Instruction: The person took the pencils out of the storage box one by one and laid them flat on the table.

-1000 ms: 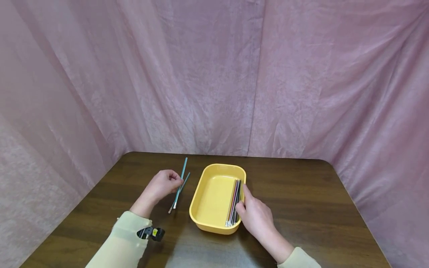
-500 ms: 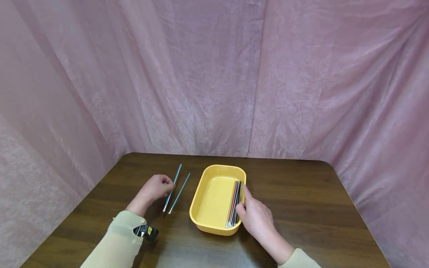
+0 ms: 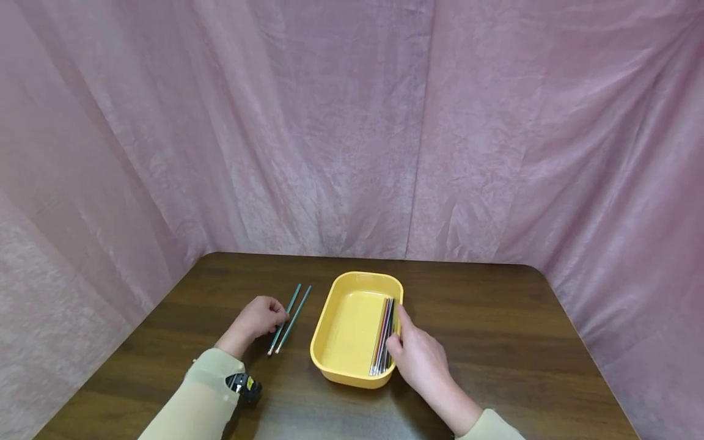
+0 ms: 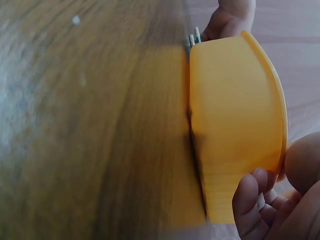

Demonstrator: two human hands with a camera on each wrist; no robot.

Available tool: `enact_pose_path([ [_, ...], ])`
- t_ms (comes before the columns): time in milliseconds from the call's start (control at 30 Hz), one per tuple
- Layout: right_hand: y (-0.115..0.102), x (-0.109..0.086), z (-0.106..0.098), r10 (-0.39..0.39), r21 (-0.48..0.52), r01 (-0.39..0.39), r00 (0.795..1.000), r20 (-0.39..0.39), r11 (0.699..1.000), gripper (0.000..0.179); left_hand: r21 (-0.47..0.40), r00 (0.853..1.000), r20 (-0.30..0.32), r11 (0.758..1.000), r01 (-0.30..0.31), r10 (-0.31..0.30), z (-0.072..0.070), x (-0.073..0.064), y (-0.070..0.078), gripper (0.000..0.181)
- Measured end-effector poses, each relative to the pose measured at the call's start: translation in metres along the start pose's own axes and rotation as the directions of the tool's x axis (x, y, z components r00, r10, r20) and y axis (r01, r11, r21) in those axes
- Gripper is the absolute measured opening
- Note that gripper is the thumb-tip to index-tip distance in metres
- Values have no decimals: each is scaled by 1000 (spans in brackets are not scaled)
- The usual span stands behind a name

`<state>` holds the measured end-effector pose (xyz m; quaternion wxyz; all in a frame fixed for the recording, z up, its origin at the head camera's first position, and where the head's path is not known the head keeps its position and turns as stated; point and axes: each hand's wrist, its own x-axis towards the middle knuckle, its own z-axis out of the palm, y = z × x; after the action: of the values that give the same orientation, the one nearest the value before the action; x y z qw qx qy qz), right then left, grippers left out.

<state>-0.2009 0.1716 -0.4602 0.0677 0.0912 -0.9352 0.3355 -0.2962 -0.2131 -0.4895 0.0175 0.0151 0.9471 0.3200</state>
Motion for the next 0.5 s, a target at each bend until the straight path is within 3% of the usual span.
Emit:
enact_pose_path([
  [100, 0, 0, 1, 0, 3, 0, 1000, 1, 1000, 73, 17, 1000, -2, 1000, 17, -17, 2, -3, 3, 24],
  [167, 0, -1, 1, 0, 3, 0, 1000, 3, 1000, 73, 30, 997, -1, 996, 81, -81, -4, -16, 25, 23],
  [267, 0, -1, 1, -1, 2, 1, 1000, 2, 1000, 72, 50, 996, -15, 995, 90, -90, -5, -21, 33, 24],
  [300, 0, -1, 1, -3, 1, 3, 1000, 1, 1000, 72, 64, 997, -25, 996, 68, -67, -3, -18, 29, 25],
  [433, 0, -1, 1, -1, -1, 1, 1000, 0, 1000, 72, 113, 996, -37, 990, 79, -75, 2, -10, 24, 25],
  [500, 0, -1, 1, 0, -2, 0, 1000, 1, 1000, 73, 137, 998, -52, 989, 50, -43, 12, 5, 4, 26],
])
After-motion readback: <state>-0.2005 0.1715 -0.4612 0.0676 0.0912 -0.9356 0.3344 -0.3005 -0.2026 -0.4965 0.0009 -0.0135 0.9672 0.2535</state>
